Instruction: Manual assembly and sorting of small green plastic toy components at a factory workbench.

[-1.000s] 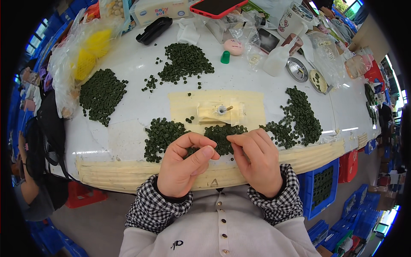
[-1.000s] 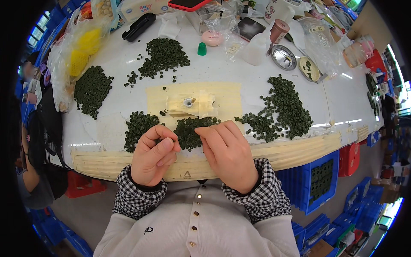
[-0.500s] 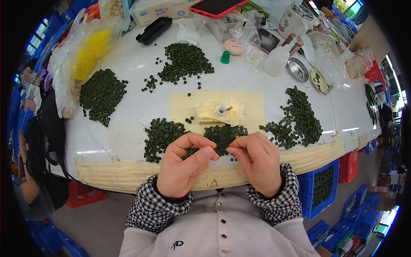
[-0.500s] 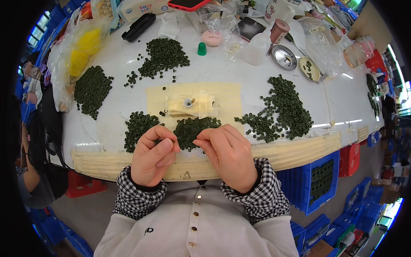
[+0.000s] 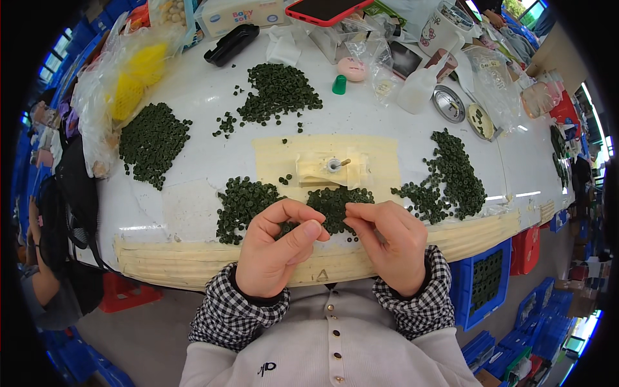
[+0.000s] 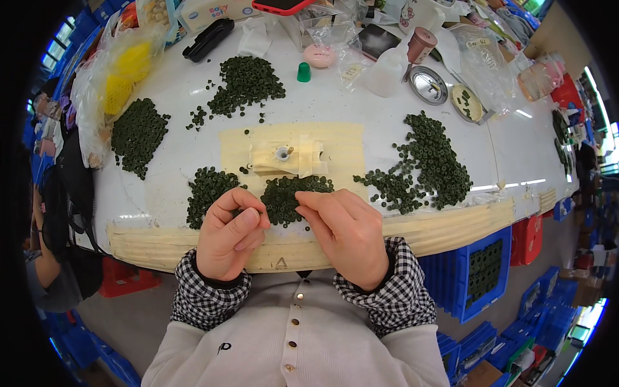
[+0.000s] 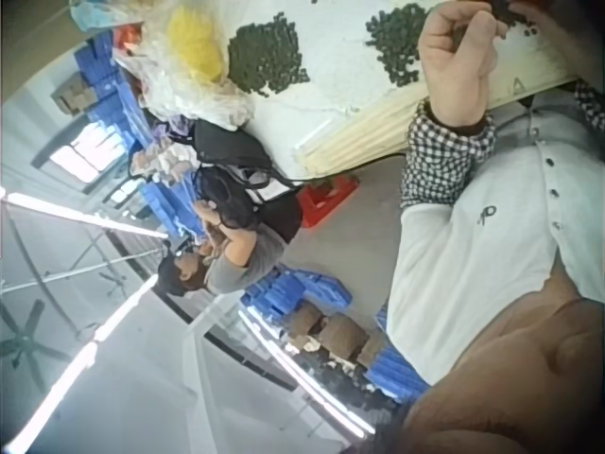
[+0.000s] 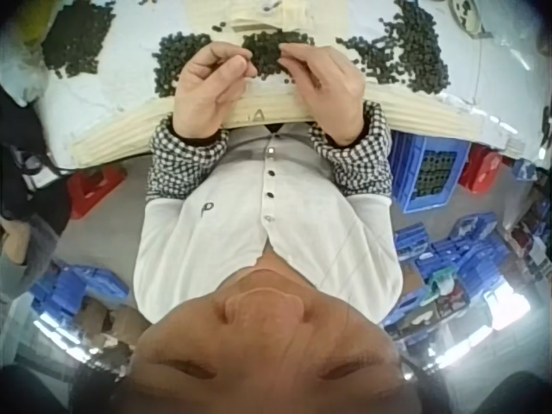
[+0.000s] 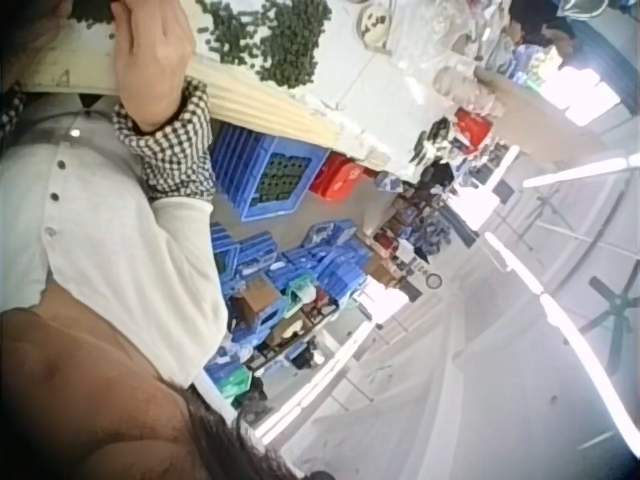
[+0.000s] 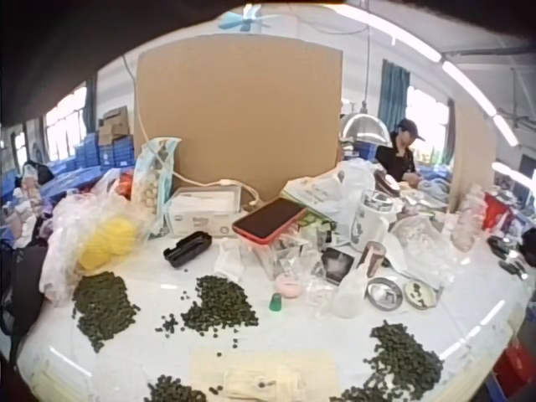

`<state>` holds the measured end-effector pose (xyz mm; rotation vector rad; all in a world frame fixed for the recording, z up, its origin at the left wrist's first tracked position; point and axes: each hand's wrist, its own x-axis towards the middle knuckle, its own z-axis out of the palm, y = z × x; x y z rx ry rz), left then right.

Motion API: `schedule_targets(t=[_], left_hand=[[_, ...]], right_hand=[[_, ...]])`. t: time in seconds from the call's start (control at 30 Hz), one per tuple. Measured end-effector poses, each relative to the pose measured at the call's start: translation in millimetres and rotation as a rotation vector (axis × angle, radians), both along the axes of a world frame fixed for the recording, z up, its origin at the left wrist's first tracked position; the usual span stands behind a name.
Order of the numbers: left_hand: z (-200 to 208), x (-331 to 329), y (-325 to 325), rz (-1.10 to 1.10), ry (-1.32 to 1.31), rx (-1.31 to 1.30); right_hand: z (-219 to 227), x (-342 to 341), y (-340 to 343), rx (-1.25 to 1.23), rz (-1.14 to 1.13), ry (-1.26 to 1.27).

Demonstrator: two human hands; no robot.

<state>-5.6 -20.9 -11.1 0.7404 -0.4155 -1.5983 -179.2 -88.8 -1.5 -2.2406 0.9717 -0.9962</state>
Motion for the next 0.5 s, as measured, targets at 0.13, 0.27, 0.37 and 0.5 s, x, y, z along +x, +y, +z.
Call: schedule_targets(t=[0.13,0.27,0.37,0.5], left_hand=[[-0.4,0.2,0.4,0.004,-0.001,0.001],[0.0,-0.2,0.1,0.004,0.000,0.001],[-0.2,0.1,0.1,0.003,0.003,0.000],[-0.3,0.1,0.1,0.004,0.002,-0.006]], right_hand=[[-0.5,-1.6,-0.9,0.001,0.037,-0.015],[-4.4,-2.1,-4.1,-0.053,0.085,-0.042],[-3.3,0.5,-2.9,-0.025,0.073,-0.089],[-1.5,-0.7,0.5,0.051,0.053,-0.090]])
